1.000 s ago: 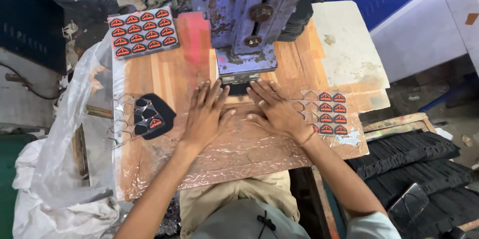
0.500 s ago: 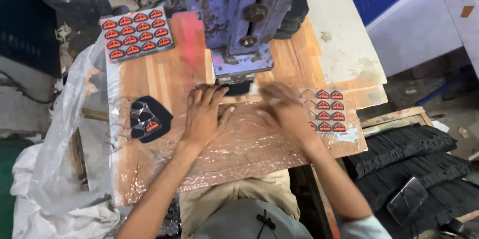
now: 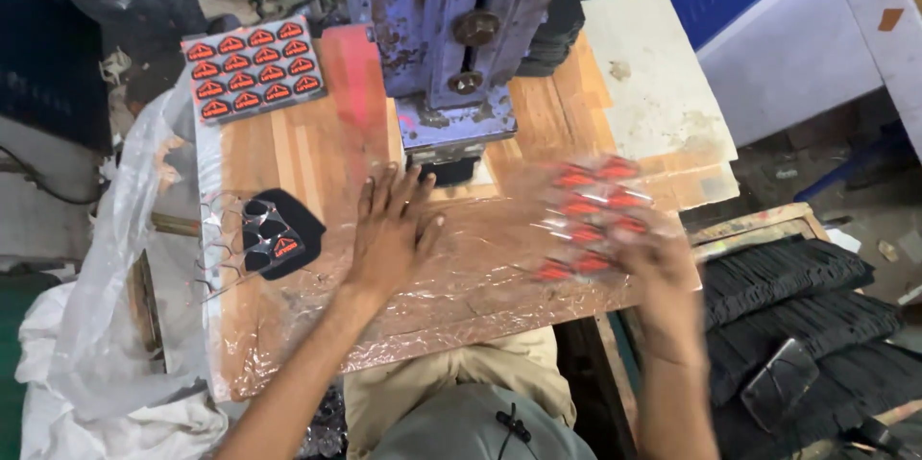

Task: Stamping logo patches onto black fabric pieces using a manual press machine.

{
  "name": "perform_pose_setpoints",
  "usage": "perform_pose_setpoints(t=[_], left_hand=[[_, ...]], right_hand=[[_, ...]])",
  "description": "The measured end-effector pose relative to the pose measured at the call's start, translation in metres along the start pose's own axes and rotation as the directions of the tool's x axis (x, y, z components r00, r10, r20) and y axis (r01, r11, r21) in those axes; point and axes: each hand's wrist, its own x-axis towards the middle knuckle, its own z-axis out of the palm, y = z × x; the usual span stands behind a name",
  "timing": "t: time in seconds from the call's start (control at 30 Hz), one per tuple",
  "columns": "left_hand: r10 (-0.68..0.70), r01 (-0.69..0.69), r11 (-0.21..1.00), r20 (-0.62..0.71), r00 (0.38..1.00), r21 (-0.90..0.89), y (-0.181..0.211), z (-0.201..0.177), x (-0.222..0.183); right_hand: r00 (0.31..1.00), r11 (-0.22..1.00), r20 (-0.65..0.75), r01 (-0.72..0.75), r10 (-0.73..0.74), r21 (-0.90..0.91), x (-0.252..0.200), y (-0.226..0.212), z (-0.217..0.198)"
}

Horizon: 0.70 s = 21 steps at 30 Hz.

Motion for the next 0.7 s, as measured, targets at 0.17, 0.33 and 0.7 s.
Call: perform_pose_setpoints(t=[0.17,0.33,0.7], left_hand=[[0.135,-0.125,0.990,-0.205,0.969,0.061,-0.010,0.014,-0.017],[0.017,-0.016,0.999,-0.041,0.999,0.032,0.002,-0.001,-0.007],[-0.093,0.093,0.992,0.003,0.996,-0.089,0.005,-0.009,-0.003]], right_hand=[[0.781,0.984,0.601,-0.164,0.168,-0.062,0.023,0.009,0.106],[0.859,0.996,0.509,0.002,0.043,-0.088,0.112,0.030,0.134],[0.873,0.986,0.476,0.154,-0.107,-0.060,0.121,0.035,0.153]])
